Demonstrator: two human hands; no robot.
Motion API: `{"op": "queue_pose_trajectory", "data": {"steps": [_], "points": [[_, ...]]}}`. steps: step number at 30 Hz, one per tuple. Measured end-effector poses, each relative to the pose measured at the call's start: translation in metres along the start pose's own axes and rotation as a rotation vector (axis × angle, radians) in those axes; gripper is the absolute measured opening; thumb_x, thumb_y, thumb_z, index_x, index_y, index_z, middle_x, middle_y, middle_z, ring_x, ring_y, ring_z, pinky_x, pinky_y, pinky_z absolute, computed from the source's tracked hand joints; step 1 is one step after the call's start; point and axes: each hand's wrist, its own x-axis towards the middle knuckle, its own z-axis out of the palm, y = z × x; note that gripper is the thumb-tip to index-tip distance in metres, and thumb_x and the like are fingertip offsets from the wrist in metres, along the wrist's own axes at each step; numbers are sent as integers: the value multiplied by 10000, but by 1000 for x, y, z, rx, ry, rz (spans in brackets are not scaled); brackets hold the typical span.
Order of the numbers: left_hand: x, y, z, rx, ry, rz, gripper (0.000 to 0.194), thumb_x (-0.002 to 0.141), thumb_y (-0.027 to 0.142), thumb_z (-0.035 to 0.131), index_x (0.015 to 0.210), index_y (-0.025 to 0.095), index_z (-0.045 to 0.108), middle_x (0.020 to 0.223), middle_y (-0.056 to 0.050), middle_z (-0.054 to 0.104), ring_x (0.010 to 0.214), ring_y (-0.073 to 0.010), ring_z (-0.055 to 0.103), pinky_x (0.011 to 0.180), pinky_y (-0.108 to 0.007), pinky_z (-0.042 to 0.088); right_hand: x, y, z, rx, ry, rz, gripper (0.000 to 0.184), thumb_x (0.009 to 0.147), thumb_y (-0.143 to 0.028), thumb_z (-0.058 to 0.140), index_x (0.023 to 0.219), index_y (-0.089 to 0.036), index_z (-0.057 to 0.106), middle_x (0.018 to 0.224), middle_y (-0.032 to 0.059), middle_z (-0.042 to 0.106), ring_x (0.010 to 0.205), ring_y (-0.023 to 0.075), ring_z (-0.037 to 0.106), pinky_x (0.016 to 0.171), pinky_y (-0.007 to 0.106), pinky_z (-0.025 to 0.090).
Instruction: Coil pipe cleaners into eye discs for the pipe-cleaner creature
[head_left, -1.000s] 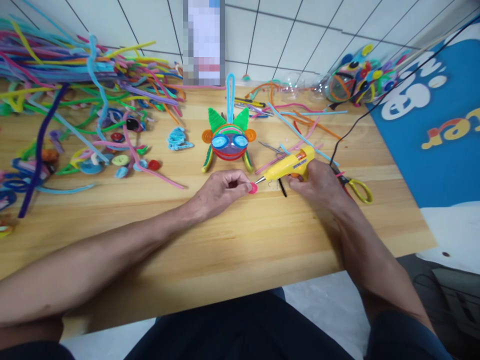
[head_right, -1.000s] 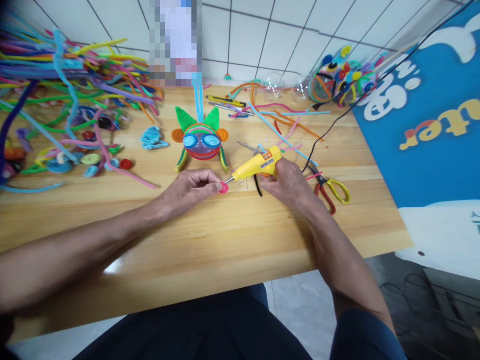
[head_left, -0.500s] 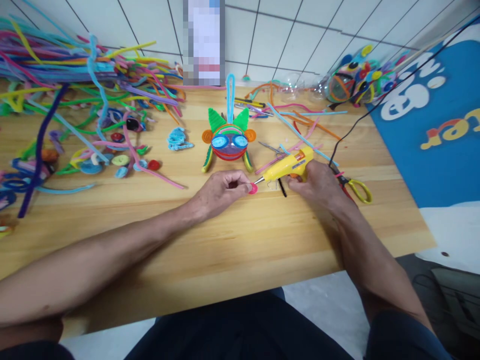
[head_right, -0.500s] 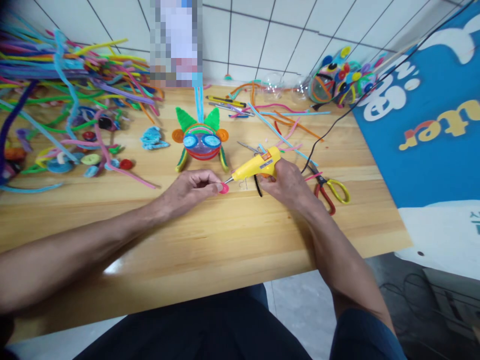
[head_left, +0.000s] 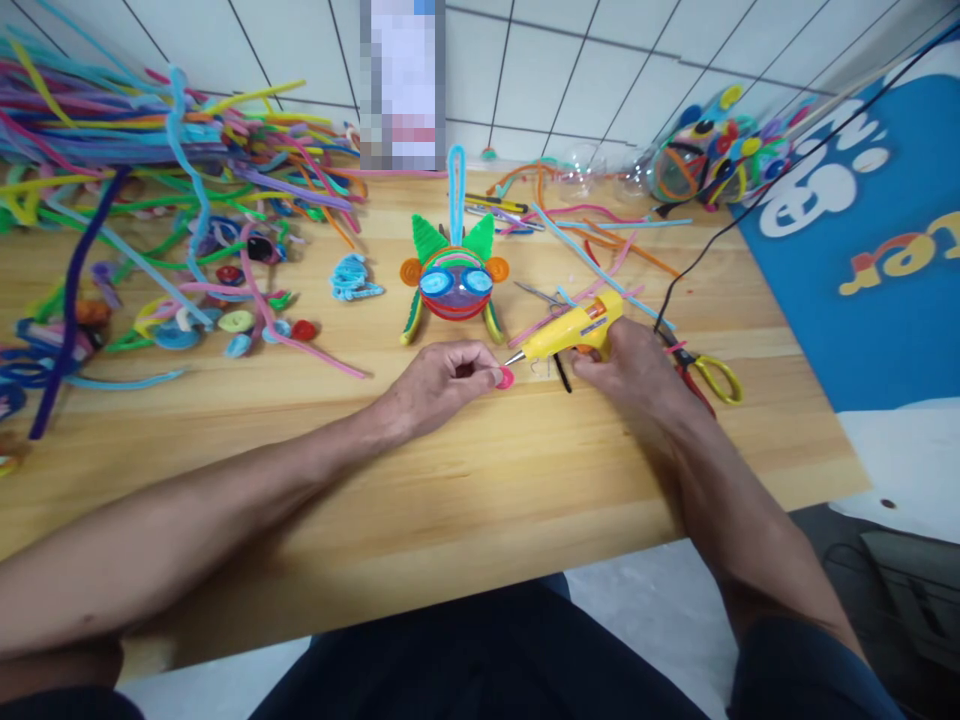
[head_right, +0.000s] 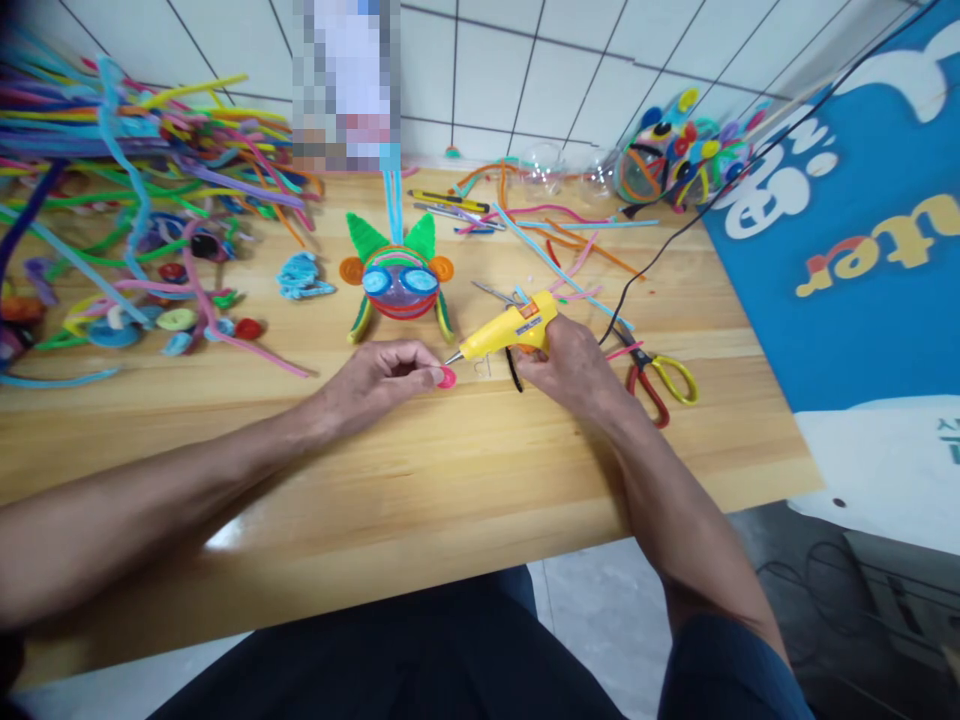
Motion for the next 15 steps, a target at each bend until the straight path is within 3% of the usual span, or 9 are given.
{"op": "queue_pose_trajectory", "data": {"steps": [15], "points": [[-1, -3, -1, 40, 14, 9, 204, 908, 331, 640, 824, 155, 701, 779, -17, 705, 699, -125, 589, 635, -242, 430, 1, 3, 0, 14, -3, 9, 79, 720, -217, 616, 676, -205, 552, 630, 40, 646, 601, 202, 624, 551, 276, 419]]}}
